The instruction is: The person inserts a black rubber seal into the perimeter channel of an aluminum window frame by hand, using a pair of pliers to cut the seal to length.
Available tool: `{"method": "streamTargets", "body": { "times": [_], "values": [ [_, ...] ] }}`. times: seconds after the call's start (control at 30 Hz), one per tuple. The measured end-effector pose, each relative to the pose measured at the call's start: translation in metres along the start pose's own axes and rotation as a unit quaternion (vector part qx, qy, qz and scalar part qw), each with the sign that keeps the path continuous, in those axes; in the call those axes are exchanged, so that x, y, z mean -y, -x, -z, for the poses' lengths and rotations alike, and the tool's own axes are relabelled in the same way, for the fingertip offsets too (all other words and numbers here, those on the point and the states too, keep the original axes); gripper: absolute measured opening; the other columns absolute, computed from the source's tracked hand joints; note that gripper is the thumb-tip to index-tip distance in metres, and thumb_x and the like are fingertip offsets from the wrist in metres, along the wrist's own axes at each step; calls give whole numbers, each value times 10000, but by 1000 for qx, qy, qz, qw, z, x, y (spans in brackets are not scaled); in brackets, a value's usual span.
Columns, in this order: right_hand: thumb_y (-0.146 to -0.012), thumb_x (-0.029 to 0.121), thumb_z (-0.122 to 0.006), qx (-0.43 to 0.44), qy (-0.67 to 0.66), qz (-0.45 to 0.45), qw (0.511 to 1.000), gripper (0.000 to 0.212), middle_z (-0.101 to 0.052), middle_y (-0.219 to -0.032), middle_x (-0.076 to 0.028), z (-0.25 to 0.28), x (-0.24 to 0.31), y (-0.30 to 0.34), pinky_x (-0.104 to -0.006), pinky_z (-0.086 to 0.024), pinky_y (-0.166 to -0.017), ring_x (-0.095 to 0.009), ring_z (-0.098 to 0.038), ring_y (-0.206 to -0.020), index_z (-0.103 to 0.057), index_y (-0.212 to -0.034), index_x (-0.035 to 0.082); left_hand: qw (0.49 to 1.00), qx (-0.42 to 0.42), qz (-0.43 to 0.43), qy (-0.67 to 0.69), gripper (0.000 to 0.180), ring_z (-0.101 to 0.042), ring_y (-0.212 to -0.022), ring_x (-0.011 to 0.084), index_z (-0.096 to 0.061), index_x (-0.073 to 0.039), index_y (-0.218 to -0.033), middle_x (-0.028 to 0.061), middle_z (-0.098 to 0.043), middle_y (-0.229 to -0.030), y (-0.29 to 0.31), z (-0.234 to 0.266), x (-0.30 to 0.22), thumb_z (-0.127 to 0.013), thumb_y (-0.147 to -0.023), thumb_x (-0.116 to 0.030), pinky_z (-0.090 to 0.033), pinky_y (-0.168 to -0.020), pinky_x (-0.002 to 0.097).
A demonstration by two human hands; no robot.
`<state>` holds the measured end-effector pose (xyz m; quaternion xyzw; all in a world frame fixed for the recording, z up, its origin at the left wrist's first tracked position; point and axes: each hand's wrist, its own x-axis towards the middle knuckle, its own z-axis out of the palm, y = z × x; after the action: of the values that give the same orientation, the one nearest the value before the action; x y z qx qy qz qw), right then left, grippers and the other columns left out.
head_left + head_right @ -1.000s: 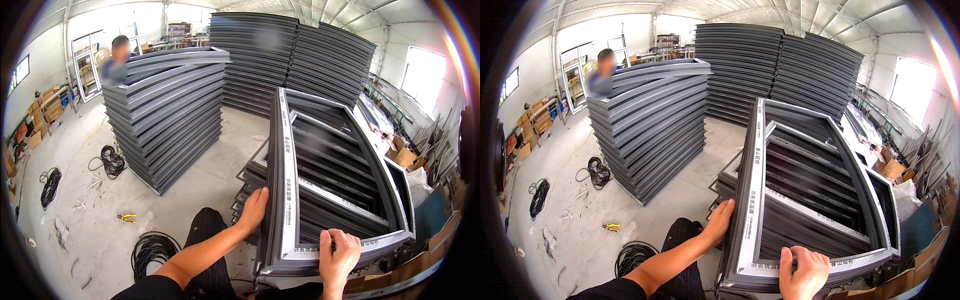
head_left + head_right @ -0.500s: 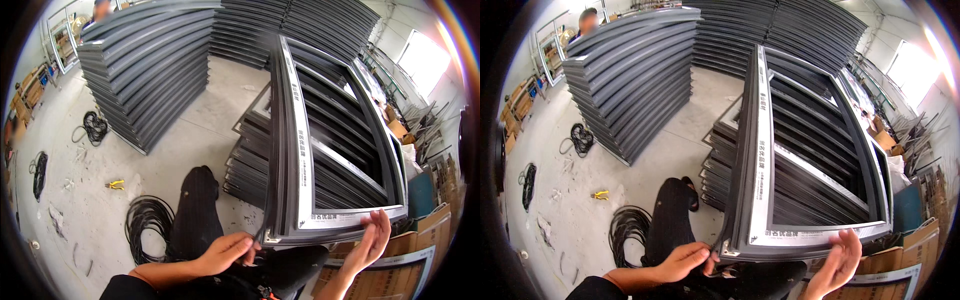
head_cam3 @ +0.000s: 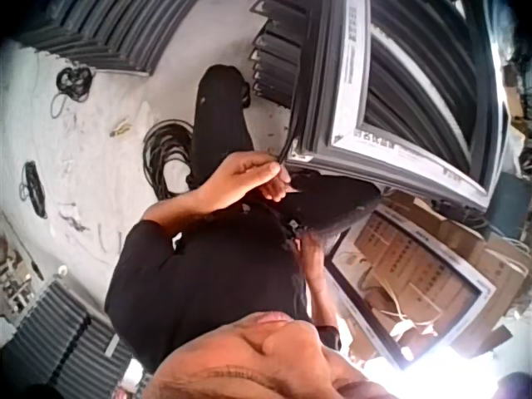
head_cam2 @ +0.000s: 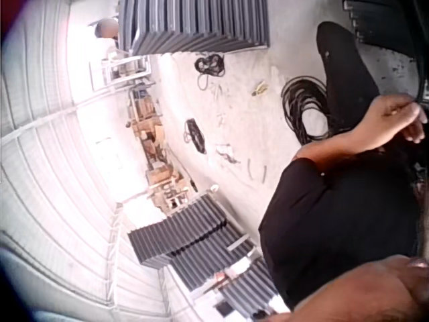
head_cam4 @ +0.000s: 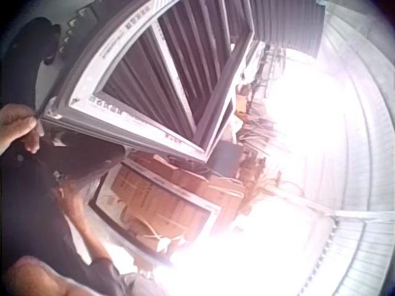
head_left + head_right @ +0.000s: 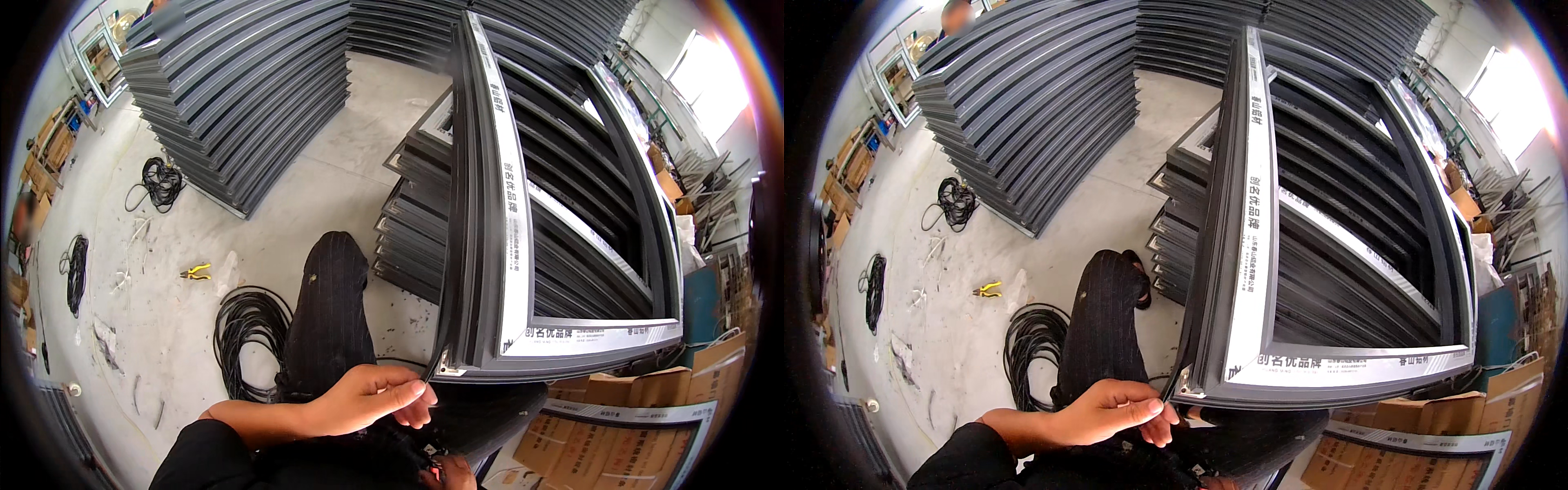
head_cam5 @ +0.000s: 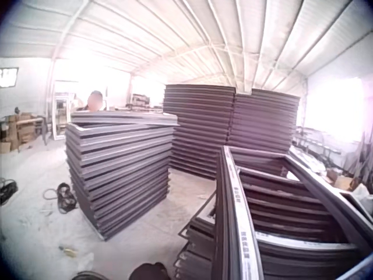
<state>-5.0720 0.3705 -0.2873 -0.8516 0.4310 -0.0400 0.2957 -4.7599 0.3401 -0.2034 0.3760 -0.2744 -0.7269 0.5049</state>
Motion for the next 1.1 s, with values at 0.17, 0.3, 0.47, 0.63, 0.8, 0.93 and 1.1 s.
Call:
{"method": "streamTargets", "body": {
  "times": [0.17, 0.3, 0.47, 0.63, 0.8, 0.93, 1.1],
  "values": [
    [-802, 317, -659, 26, 42, -74, 996, 370, -559, -894, -191, -11, -4, 0, -490, -454, -712, -395, -555, -851, -570, -1038, 46, 1000, -23, -3, -5, 373, -554, -715, 78, -618, -17, -1073, 37, -630, -822, 0, -2, 3, -456, -993, -343, -424, -633, 205],
    [-793, 379, -658, -2, 83, -73, 994, 428, -559, -973, -197, -10, -8, -5, -479, -455, -749, -396, -538, -926, -567, -1052, 51, 998, -49, -13, -31, 339, -473, -640, 56, -635, -36, -1048, 9, -595, -762, -1, -4, 6, -465, -991, -323, -370, -574, 197],
    [-795, 373, -657, 20, 114, -112, 987, 422, -576, -938, -192, -17, -19, -11, -465, -468, -709, -396, -563, -830, -560, -1025, 33, 998, -52, -24, -21, 313, -434, -617, 43, -639, -41, -995, -8, -561, -707, -3, -4, 7, -475, -987, -308, -338, -545, 203],
    [-861, 213, -619, -67, -305, -145, 939, 254, -584, -798, -82, 8, -28, -37, -282, -465, -607, -185, -572, -683, -543, -991, 8, 996, -47, -37, -73, 320, -419, -588, 44, -638, -27, -967, -20, -545, -680, -1, 0, 3, -475, -988, -302, -324, -525, 211],
    [-817, 286, -650, -78, -734, -207, 642, 476, -612, -915, -126, 24, -10, -61, -384, -499, -745, -249, -599, -822, -502, -1165, -2, 977, -72, -72, -187, 351, -446, -570, 64, -647, -3, -967, 1, -563, -678, 0, 7, 2, -461, -993, -299, -347, -525, 223],
    [-804, 316, -651, 88, -801, -295, 513, 621, -617, -1032, -180, 7, 24, -61, -476, -464, -884, -300, -600, -948, -443, -1295, -3, 956, -121, -122, -238, 211, -450, -569, 74, -619, 2, -903, 11, -527, -652, 3, 14, 2, -536, -950, -185, -357, -504, 241],
    [-790, 213, -675, 157, -770, -252, 564, 601, -620, -1048, -179, 37, 48, -71, -453, -452, -908, -295, -604, -940, -447, -1290, -27, 937, -133, -141, -292, 161, -471, -568, 122, -605, 12, -906, 47, -527, -654, 4, 20, 0, -559, -929, -140, -372, -498, 265]
  ]
}}
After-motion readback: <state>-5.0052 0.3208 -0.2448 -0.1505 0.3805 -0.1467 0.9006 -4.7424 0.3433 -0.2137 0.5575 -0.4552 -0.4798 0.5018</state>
